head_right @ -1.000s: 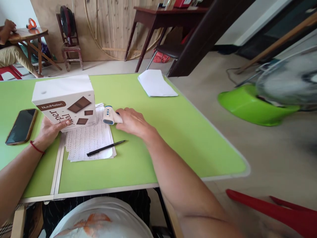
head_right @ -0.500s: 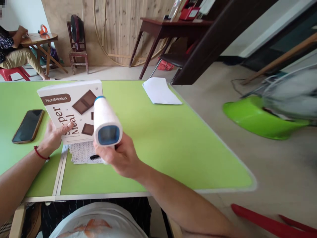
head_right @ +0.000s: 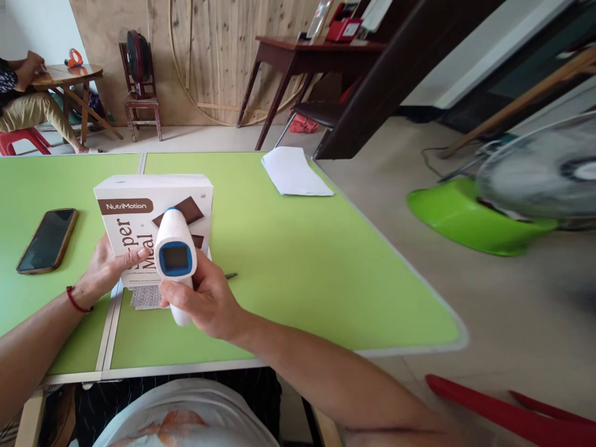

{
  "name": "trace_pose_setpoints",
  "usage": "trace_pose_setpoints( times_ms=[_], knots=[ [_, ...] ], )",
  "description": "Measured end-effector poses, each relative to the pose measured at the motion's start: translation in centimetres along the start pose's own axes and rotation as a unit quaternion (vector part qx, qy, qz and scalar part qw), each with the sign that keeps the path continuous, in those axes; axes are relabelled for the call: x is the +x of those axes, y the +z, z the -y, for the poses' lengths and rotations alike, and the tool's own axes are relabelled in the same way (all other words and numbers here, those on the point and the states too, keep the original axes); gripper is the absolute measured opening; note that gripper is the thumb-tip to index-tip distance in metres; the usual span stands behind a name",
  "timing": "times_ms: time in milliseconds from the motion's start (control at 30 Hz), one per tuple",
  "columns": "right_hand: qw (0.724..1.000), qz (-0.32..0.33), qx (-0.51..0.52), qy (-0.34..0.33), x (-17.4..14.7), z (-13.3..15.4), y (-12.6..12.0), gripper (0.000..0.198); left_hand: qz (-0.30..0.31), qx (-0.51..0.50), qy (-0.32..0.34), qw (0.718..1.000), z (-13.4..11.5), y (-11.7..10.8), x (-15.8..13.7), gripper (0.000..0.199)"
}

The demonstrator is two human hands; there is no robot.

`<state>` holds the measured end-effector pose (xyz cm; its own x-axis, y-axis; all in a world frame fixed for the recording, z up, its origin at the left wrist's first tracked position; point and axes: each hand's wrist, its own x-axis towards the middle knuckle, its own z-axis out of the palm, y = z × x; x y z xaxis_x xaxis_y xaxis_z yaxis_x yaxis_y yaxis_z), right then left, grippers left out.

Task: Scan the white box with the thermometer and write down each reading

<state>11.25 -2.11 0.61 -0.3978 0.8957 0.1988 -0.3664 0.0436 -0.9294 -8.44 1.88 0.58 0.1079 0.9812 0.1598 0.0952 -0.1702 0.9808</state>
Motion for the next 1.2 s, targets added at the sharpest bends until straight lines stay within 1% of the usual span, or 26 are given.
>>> trace_pose_setpoints(
  times_ms=[133,200,333,467,633,767,933,1033,1200],
  knots=[
    [1.0,-0.011,0.004,0.01,0.1,-0.3,0.1,0.031,0.005,0.003,-0.029,1.0,-0.4,0.3,0.1,0.054],
    [1.0,-0.011,0.008,0.013,0.2,-0.4,0.1,0.031,0.012,-0.007,-0.026,1.0,-0.7,0.3,0.1,0.053],
    [0.999,-0.007,0.025,0.02,0.3,-0.2,0.1,0.031,0.047,-0.011,-0.012,0.999,-0.9,0.1,0.2,0.05],
    [0.999,-0.003,0.031,0.023,0.4,0.0,0.2,0.03,0.039,-0.001,-0.014,0.999,-0.9,0.0,0.3,0.052],
    [0.999,-0.004,0.031,0.022,0.3,-0.1,0.3,0.031,0.051,-0.015,-0.009,0.999,-1.1,0.0,0.3,0.053],
    [0.999,-0.006,0.029,0.021,0.3,-0.3,0.3,0.033,0.051,-0.006,-0.006,0.999,-1.2,0.0,0.3,0.054],
    [1.0,0.004,0.008,0.002,0.3,-0.4,0.3,0.027,0.057,0.008,-0.003,0.998,-1.1,-0.2,0.3,0.056],
    [1.0,0.008,0.016,-0.015,0.3,-0.3,0.3,0.023,0.055,0.019,-0.003,0.998,-1.1,-0.2,0.3,0.055],
    [0.999,0.017,0.031,-0.008,0.4,-0.3,0.3,0.022,0.059,0.005,-0.001,0.998,-1.1,-0.2,0.3,0.053]
  ],
)
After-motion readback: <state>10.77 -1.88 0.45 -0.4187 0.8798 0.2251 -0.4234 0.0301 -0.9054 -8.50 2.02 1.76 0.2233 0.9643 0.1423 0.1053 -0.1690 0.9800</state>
